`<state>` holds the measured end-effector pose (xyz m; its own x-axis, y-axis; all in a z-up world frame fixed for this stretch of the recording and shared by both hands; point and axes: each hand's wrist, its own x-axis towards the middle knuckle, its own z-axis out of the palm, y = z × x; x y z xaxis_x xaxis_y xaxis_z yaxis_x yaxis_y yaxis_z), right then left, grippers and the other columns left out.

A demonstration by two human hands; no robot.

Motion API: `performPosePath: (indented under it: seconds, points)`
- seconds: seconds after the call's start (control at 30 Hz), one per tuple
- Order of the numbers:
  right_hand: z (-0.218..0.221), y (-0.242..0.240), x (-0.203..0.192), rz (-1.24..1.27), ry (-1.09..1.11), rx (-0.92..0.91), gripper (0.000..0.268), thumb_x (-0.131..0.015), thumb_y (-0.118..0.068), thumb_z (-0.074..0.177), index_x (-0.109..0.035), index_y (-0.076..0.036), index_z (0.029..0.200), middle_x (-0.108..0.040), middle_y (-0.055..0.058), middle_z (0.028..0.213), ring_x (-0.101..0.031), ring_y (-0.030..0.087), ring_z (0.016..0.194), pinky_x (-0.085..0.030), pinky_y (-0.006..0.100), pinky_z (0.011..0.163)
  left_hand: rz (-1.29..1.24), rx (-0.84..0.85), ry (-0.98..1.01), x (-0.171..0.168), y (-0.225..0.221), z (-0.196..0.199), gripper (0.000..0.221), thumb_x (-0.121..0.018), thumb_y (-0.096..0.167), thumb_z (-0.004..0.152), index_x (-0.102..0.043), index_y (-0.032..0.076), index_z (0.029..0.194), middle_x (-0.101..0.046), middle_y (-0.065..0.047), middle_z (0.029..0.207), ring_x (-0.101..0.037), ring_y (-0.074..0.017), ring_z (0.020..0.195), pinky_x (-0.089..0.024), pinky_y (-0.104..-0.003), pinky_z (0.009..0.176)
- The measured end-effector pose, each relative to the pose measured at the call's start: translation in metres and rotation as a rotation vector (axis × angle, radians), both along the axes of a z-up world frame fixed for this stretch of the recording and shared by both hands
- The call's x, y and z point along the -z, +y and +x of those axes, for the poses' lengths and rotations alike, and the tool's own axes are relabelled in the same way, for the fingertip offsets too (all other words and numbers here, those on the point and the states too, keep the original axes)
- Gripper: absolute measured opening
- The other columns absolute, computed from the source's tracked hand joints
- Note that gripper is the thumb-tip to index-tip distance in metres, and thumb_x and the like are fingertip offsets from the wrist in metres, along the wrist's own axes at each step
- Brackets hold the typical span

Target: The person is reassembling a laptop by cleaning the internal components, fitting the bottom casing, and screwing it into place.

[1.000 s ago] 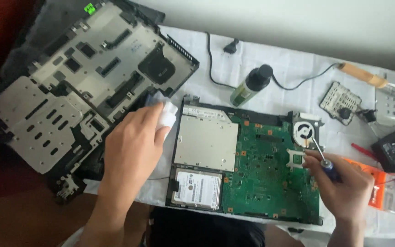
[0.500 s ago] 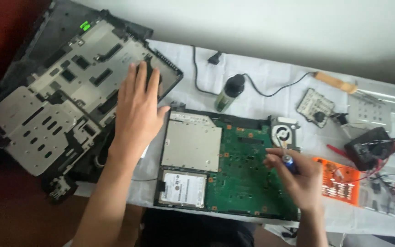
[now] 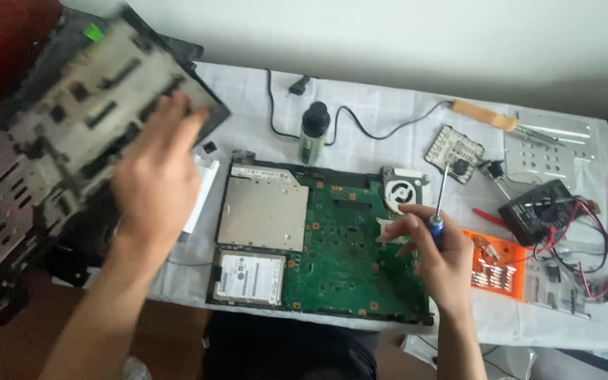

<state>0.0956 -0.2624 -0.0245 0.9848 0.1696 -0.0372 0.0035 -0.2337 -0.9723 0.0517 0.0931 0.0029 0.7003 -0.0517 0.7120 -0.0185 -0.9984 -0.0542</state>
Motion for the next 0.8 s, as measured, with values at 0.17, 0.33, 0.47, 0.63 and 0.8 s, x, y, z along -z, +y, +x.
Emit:
performPosePath:
  seconds: [0.17, 0.33, 0.47, 0.63, 0.8]
  points:
    - [-0.006, -0.008, -0.003, 0.092, -0.014, 0.004, 0.023, -0.058, -0.015, 0.102, -0.069, 0.003, 0.111, -0.075, 0.015, 0.080, -0.076, 0.022, 0.074, -0.055, 0.026, 0.053, -0.038, 0.113, 0.025, -0.052, -0.037, -0.047, 0.045, -0.073, -0.023, 0.098, -0.069, 0.001, 0.135, -0.077, -0.026, 0.129, -0.079, -0.0380, 0.115, -0.067, -0.037, 0.080]
    - [-0.012, -0.006, -0.007, 0.138, 0.008, -0.046, 0.015, -0.065, -0.014, 0.097, -0.069, -0.002, 0.107, -0.079, 0.014, 0.093, -0.078, 0.019, 0.068, -0.042, 0.018, 0.039, 0.048, 0.179, 0.072, -0.087, -0.090, -0.079, 0.033, -0.074, -0.007, 0.101, -0.069, 0.006, 0.132, -0.076, -0.023, 0.128, -0.079, -0.0374, 0.113, -0.068, -0.038, 0.087]
    - [-0.016, -0.005, -0.006, 0.328, -0.112, -0.260, 0.034, -0.074, -0.003, 0.086, -0.066, -0.003, 0.119, -0.066, 0.021, 0.133, -0.073, 0.017, 0.057, -0.051, 0.021, 0.046, -0.037, 0.403, 0.231, -0.111, -0.137, -0.105, 0.026, -0.060, 0.003, 0.100, -0.067, 0.004, 0.125, -0.069, -0.024, 0.129, -0.072, -0.0362, 0.117, -0.056, -0.043, 0.102]
    - [-0.023, -0.004, -0.002, 0.512, -0.271, -0.372, 0.040, -0.079, -0.013, 0.088, -0.066, -0.005, 0.125, -0.050, 0.030, 0.155, -0.059, 0.017, 0.128, -0.048, 0.019, 0.073, -0.261, 0.673, 0.388, -0.139, -0.161, -0.117, 0.029, -0.056, -0.002, 0.094, -0.066, 0.000, 0.121, -0.071, -0.027, 0.118, -0.073, -0.0363, 0.107, -0.061, -0.041, 0.084]
    - [-0.030, -0.014, -0.020, 0.509, -0.356, -0.404, 0.095, -0.068, -0.090, 0.083, -0.068, -0.002, 0.118, -0.071, 0.022, 0.122, -0.072, 0.034, 0.119, -0.059, 0.047, 0.109, -0.290, 0.626, 1.025, -0.197, -0.162, -0.083, 0.041, -0.046, -0.005, 0.078, -0.068, 0.022, 0.099, -0.067, -0.012, 0.048, -0.067, -0.0295, 0.037, -0.049, -0.050, 0.036]
